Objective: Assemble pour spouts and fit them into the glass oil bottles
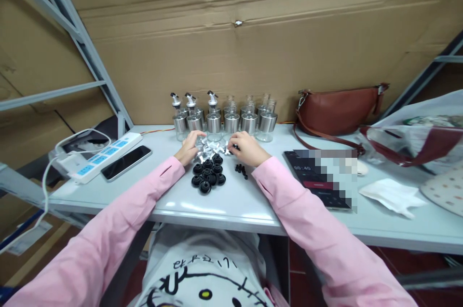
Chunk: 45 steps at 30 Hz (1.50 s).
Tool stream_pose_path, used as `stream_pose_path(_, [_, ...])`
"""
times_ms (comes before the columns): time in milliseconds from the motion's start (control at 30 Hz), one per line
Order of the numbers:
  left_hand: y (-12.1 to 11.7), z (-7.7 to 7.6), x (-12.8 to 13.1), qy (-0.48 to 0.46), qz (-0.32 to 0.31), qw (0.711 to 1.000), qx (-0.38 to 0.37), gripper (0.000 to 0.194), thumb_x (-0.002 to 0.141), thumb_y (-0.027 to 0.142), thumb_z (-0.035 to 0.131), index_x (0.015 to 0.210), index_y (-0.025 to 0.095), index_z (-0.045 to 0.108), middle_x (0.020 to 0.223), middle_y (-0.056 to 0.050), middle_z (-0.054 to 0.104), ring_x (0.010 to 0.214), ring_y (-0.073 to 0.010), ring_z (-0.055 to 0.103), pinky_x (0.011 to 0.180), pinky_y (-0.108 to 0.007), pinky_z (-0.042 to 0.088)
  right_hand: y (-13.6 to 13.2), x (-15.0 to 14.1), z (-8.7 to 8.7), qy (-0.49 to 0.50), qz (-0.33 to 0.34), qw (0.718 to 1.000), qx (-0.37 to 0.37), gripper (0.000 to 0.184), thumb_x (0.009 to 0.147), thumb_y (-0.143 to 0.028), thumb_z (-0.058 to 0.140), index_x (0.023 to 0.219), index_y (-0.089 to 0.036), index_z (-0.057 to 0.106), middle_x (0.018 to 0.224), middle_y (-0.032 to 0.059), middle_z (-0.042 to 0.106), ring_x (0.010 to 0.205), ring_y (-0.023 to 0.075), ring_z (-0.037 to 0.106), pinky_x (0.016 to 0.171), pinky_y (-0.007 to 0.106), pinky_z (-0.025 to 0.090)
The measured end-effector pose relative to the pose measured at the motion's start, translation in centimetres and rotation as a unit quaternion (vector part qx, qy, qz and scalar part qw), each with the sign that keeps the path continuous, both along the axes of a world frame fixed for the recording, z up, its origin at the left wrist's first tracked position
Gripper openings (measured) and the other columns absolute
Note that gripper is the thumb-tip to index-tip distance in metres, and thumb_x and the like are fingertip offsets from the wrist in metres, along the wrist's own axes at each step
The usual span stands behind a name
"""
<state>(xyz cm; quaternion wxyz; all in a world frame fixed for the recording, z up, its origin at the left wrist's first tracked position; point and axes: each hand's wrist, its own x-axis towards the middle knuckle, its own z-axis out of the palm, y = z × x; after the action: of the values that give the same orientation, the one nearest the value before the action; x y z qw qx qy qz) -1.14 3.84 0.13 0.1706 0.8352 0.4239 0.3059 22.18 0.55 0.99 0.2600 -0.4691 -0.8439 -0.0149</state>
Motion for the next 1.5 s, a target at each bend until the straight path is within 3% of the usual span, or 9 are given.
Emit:
stream_pose_path(300, [0.5, -1.0, -0.3, 0.099, -0.005, 0.995, 0.012, 0.062, 0.056, 0.001, 0.040, 0.113, 0.025, 0.046, 0.129, -0.006, 0.040, 0.127, -0.0221, 0.029, 0.104, -0.051, 0.014, 0.9, 0.4, -1.2, -0.065, 0.015, 0.995, -0.071, 0.021, 0.083, -0.021, 0.050, 0.089, -0.017, 0.070, 0.103, 0.0122, 0.063, 0.099, 0.0274, 0.054, 0.090, 0.042, 0.041])
stream_pose_path(500, [0.6, -0.7, -0.2, 0.085, -0.039, 0.995, 0.042, 0.055, 0.059, 0.004, 0.044, 0.110, 0.021, 0.050, 0.127, -0.008, 0.042, 0.124, -0.0241, 0.033, 0.101, -0.046, 0.025, 0.8, 0.2, -1.2, -0.069, 0.023, 0.994, -0.082, 0.025, 0.083, -0.020, 0.049, 0.097, -0.016, 0.069, 0.108, 0.0121, 0.063, 0.102, 0.0280, 0.054, 0.092, 0.042, 0.042])
stream_pose_path(600, [0.9, -0.7, -0.4, 0.064, -0.012, 0.997, 0.051, 0.054, 0.058, 0.002, 0.043, 0.107, 0.023, 0.052, 0.124, -0.006, 0.045, 0.122, -0.0252, 0.035, 0.100, -0.050, 0.026, 0.8, 0.1, -1.2, -0.068, 0.030, 0.994, -0.076, 0.025, 0.082, -0.020, 0.049, 0.096, -0.017, 0.070, 0.107, 0.0114, 0.063, 0.101, 0.0272, 0.055, 0.092, 0.042, 0.043])
stream_pose_path(700, [1.7, -1.2, -0.8, 0.052, 0.003, 0.999, 0.013, 0.053, 0.057, 0.000, 0.040, 0.104, 0.023, 0.053, 0.115, -0.006, 0.048, 0.117, -0.0247, 0.041, 0.098, -0.051, 0.031, 0.7, 0.0, -1.1, -0.069, 0.040, 0.994, -0.074, 0.026, 0.082, -0.019, 0.048, 0.096, -0.017, 0.070, 0.109, 0.0118, 0.063, 0.102, 0.0271, 0.056, 0.093, 0.042, 0.042])
stream_pose_path(900, [3.0, -2.4, -1.1, 0.025, -0.087, 0.994, 0.056, 0.052, 0.055, -0.003, 0.037, 0.098, 0.018, 0.056, 0.107, -0.007, 0.047, 0.112, -0.0208, 0.044, 0.102, -0.039, 0.035, 0.4, -0.3, -0.8, -0.064, 0.040, 0.994, -0.076, 0.025, 0.081, -0.017, 0.051, 0.095, -0.015, 0.070, 0.108, 0.0122, 0.064, 0.102, 0.0272, 0.057, 0.093, 0.041, 0.043])
stream_pose_path(1033, [2.9, -2.4, -1.0, 0.019, -0.095, 0.991, 0.089, 0.050, 0.056, -0.004, 0.036, 0.097, 0.017, 0.057, 0.106, -0.007, 0.047, 0.110, -0.0200, 0.045, 0.102, -0.037, 0.036, 0.1, -0.3, 0.0, -0.028, 0.045, 0.997, -0.063, 0.020, 0.079, -0.018, 0.054, 0.088, -0.018, 0.072, 0.100, 0.0090, 0.067, 0.094, 0.0242, 0.060, 0.088, 0.038, 0.045])
stream_pose_path(1267, [1.2, -0.9, -0.7, 0.053, -0.034, 0.989, 0.132, 0.036, 0.068, 0.001, 0.040, 0.094, 0.018, 0.057, 0.106, -0.006, 0.052, 0.107, -0.0203, 0.047, 0.096, -0.035, 0.039, -0.5, -0.4, 1.0, 0.054, 0.041, 0.995, -0.068, 0.017, 0.078, -0.018, 0.056, 0.079, -0.019, 0.073, 0.088, 0.0054, 0.070, 0.085, 0.0207, 0.062, 0.082, 0.033, 0.046])
stream_pose_path(1500, [-1.1, 0.5, 0.6, 0.038, -0.029, 0.983, 0.176, 0.012, 0.084, 0.023, 0.050, 0.093, 0.018, 0.057, 0.091, -0.004, 0.061, 0.092, -0.0189, 0.052, 0.083, -0.031, 0.039, -1.2, -0.8, 1.9, 0.229, 0.003, 0.969, -0.094, 0.019, 0.075, -0.029, 0.059, 0.081, -0.018, 0.073, 0.086, 0.0060, 0.071, 0.079, 0.0207, 0.063, 0.071, 0.032, 0.047])
